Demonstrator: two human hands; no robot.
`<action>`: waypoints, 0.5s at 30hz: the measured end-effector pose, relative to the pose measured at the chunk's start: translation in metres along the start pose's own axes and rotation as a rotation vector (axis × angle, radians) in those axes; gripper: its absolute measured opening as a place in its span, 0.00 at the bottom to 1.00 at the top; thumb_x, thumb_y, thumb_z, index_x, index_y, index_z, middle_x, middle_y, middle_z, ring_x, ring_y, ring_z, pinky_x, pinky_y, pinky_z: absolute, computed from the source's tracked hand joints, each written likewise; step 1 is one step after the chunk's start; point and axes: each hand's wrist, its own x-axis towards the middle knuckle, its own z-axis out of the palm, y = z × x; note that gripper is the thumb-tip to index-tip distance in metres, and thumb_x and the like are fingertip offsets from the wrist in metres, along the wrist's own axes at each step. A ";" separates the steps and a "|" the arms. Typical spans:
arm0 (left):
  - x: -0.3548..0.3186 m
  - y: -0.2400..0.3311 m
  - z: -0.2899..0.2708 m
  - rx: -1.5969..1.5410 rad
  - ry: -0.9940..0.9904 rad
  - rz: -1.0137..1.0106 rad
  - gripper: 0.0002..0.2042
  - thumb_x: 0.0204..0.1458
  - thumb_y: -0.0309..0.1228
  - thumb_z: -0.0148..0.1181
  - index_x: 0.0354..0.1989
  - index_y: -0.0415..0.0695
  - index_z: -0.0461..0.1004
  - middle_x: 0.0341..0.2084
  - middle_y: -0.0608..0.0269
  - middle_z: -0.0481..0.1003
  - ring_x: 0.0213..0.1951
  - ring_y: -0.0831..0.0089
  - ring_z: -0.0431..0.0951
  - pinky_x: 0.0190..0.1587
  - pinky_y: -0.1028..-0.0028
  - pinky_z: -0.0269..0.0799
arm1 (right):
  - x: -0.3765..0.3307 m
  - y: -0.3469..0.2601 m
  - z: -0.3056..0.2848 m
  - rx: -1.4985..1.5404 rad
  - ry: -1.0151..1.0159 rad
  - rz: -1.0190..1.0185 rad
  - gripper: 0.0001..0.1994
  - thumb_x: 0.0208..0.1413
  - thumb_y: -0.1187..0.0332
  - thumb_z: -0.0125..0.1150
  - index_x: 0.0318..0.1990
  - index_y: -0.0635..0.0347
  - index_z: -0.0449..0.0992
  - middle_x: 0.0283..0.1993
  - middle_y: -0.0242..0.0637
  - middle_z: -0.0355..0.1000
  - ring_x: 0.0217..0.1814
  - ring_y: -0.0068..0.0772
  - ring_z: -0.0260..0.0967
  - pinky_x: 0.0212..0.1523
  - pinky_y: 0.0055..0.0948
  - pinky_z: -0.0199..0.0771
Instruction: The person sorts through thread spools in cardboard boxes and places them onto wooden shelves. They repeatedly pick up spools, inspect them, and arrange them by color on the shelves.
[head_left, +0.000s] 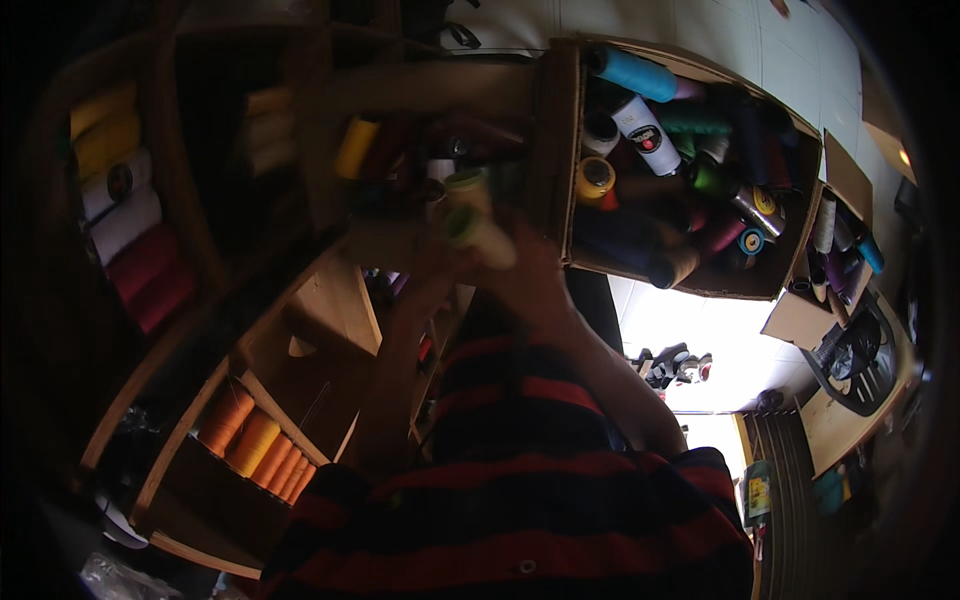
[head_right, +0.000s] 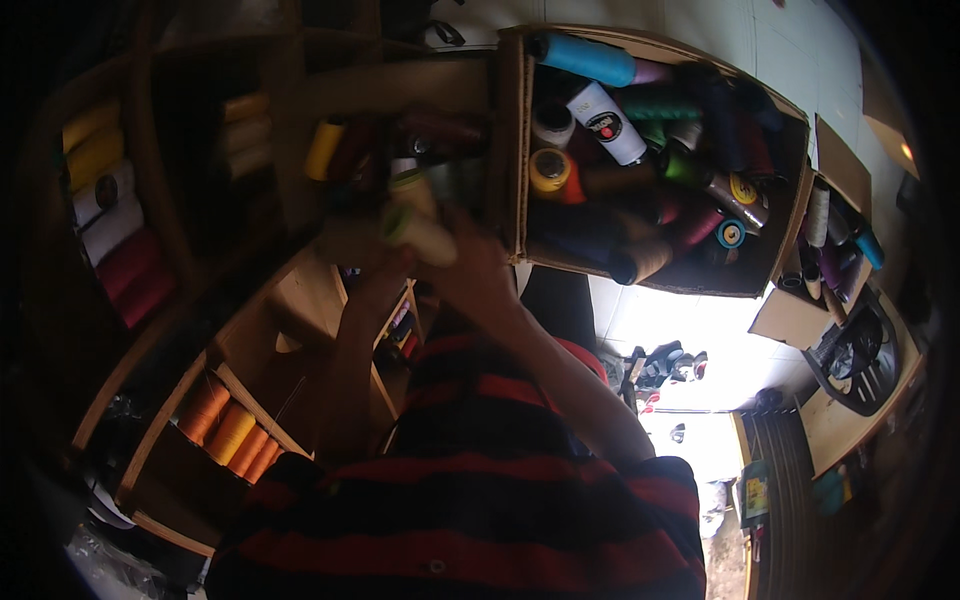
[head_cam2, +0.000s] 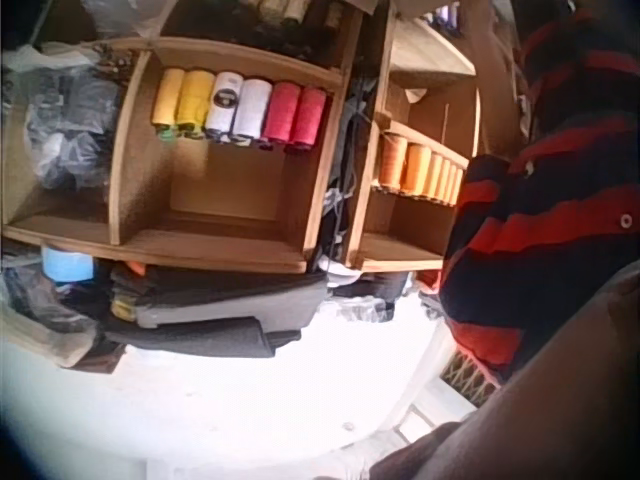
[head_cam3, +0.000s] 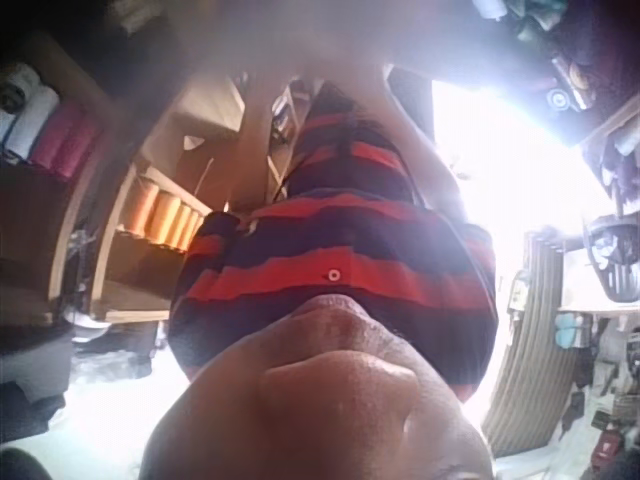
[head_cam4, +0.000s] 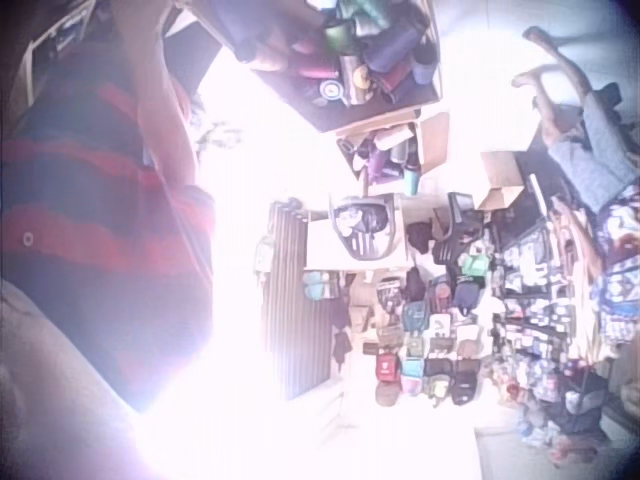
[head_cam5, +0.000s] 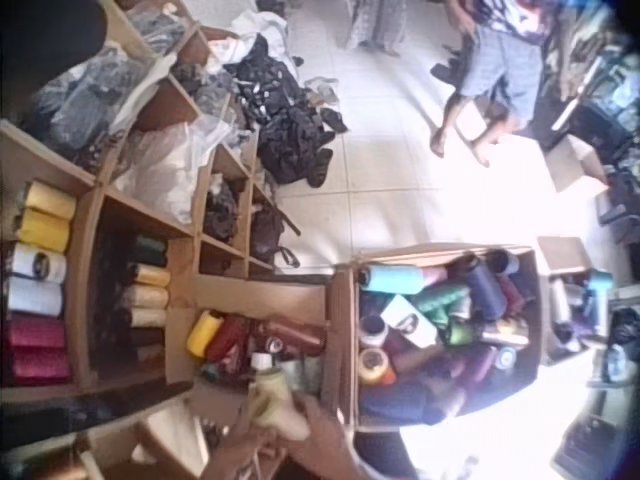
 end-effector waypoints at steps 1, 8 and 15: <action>0.004 -0.004 -0.003 -0.036 -0.087 0.137 0.40 0.51 0.47 0.63 0.69 0.47 0.49 0.62 0.54 0.62 0.60 0.59 0.66 0.59 0.62 0.65 | -0.006 0.000 -0.013 -0.023 0.037 0.003 0.37 0.41 0.61 0.71 0.61 0.63 0.62 0.41 0.54 0.75 0.45 0.57 0.75 0.47 0.45 0.75; 0.089 0.019 -0.028 1.245 0.173 0.493 0.32 0.47 0.39 0.67 0.59 0.37 0.63 0.60 0.44 0.59 0.59 0.48 0.64 0.61 0.52 0.58 | -0.032 0.032 -0.123 -0.322 0.471 0.104 0.28 0.47 0.65 0.69 0.56 0.60 0.69 0.47 0.46 0.76 0.47 0.37 0.76 0.48 0.36 0.74; 0.069 0.009 -0.028 0.971 0.284 0.544 0.29 0.35 0.25 0.71 0.49 0.43 0.64 0.45 0.49 0.64 0.50 0.47 0.66 0.53 0.56 0.62 | -0.021 0.071 -0.167 -0.732 0.462 0.282 0.32 0.43 0.56 0.69 0.58 0.55 0.69 0.49 0.46 0.73 0.54 0.53 0.69 0.55 0.50 0.66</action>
